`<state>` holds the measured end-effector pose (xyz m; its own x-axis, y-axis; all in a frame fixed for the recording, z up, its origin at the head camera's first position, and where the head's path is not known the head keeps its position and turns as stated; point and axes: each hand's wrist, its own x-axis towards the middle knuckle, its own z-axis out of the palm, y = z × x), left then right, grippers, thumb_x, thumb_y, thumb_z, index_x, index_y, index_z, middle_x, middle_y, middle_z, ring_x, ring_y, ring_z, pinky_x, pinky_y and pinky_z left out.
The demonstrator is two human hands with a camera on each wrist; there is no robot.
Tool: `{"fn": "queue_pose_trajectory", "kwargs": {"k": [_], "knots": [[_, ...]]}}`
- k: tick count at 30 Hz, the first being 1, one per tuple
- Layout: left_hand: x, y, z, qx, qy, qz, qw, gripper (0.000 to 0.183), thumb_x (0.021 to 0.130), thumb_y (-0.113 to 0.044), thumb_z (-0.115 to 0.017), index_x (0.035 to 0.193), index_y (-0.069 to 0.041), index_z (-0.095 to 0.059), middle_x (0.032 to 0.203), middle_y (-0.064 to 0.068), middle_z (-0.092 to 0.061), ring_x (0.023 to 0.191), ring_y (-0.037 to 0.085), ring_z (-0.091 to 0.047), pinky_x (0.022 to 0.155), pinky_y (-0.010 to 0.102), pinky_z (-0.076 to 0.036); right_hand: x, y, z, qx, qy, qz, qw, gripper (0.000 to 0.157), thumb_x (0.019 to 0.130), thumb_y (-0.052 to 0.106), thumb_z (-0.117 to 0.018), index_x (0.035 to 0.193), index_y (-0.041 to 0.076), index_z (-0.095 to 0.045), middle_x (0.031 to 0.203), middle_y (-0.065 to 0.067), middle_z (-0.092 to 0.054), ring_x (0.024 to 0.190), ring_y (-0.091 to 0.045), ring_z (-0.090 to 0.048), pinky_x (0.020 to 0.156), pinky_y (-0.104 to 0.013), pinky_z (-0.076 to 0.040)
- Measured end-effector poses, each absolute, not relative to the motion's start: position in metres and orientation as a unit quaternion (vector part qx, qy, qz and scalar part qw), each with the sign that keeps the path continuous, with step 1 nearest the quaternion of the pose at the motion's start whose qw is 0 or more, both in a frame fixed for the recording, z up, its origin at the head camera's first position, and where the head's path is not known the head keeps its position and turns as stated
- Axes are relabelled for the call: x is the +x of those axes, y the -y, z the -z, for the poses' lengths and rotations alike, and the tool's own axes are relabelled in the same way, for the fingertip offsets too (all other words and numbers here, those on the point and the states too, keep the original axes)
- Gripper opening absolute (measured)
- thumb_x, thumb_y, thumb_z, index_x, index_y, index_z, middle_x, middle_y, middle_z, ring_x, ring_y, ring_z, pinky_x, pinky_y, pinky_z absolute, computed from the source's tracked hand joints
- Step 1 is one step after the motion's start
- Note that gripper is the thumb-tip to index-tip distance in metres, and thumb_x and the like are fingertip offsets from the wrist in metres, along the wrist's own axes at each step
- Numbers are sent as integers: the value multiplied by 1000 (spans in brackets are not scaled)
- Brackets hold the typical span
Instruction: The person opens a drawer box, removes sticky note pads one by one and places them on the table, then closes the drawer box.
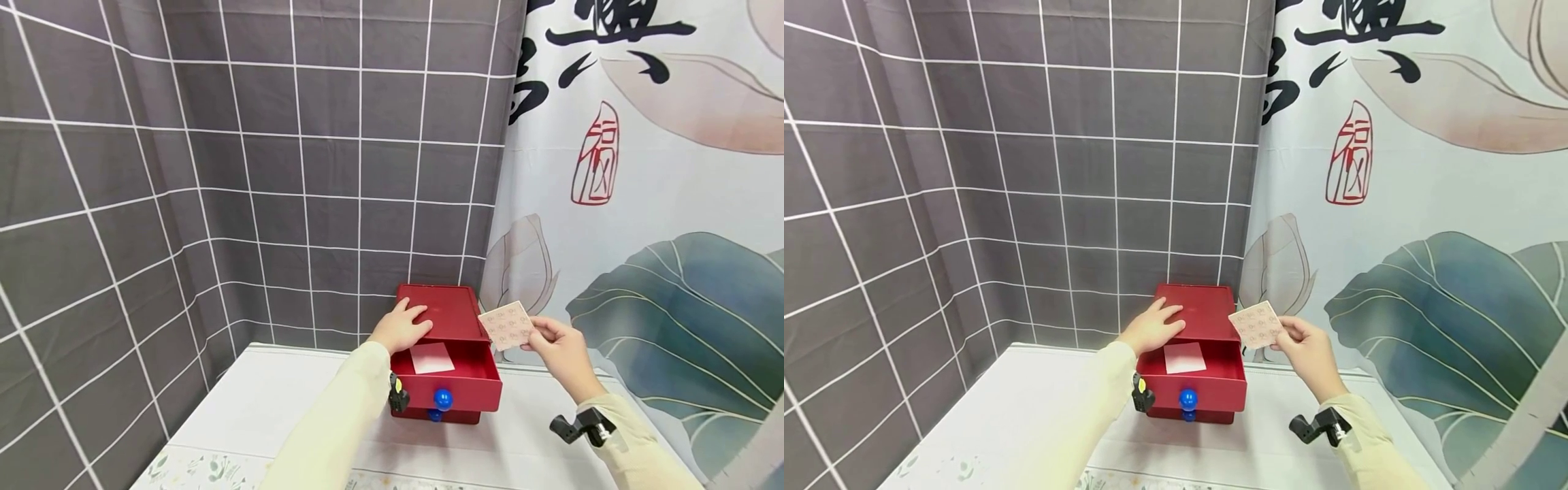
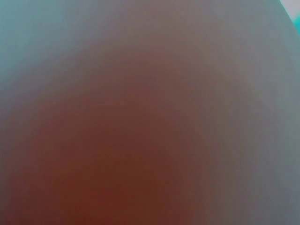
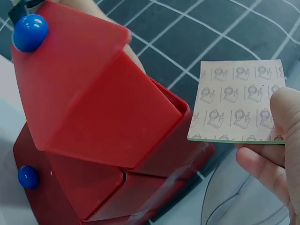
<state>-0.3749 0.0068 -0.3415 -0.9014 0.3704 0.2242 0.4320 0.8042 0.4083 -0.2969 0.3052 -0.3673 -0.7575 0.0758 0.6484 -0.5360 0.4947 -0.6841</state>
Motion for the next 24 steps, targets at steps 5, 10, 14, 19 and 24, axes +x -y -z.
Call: {"fn": "queue_pose_trajectory", "kwargs": {"k": [5,10,14,19,24], "knots": [[-375,-7,342,-211,949,223,72,54,88,-50,-43,136,-27,-45,147,9,-26,124,33,-41,100,45,-34,-299,-315,380,127,806,-489,309,22,87,-2,-52,106,-9,-60,91,-23,-66,67,-13,-67,61,-25,-53],[-375,-7,342,-211,949,225,72,54,88,-50,-43,137,-28,-45,148,9,-26,124,33,-41,100,45,-33,-301,-325,398,105,816,-484,299,23,85,-5,-51,106,-10,-60,89,-23,-66,67,-11,-66,61,-28,-53],[-376,-7,343,-211,948,226,72,54,89,-50,-43,137,-27,-45,148,9,-26,124,33,-41,100,45,-33,-301,-333,411,94,829,-465,297,24,85,-5,-50,107,-10,-60,88,-22,-66,67,-11,-66,60,-25,-53],[-377,-7,343,-212,949,224,72,53,89,-50,-42,137,-27,-45,148,9,-26,123,33,-41,100,45,-33,-300,-338,428,78,862,-414,282,25,89,1,-49,111,-8,-58,93,-21,-66,71,-14,-66,62,-22,-53],[-375,-8,342,-212,949,224,69,53,89,-50,-43,137,-28,-45,148,9,-26,123,34,-41,100,46,-33,-301,-336,445,56,896,-355,260,27,92,7,-49,114,-5,-58,98,-19,-66,76,-17,-65,64,-30,-54]]}}
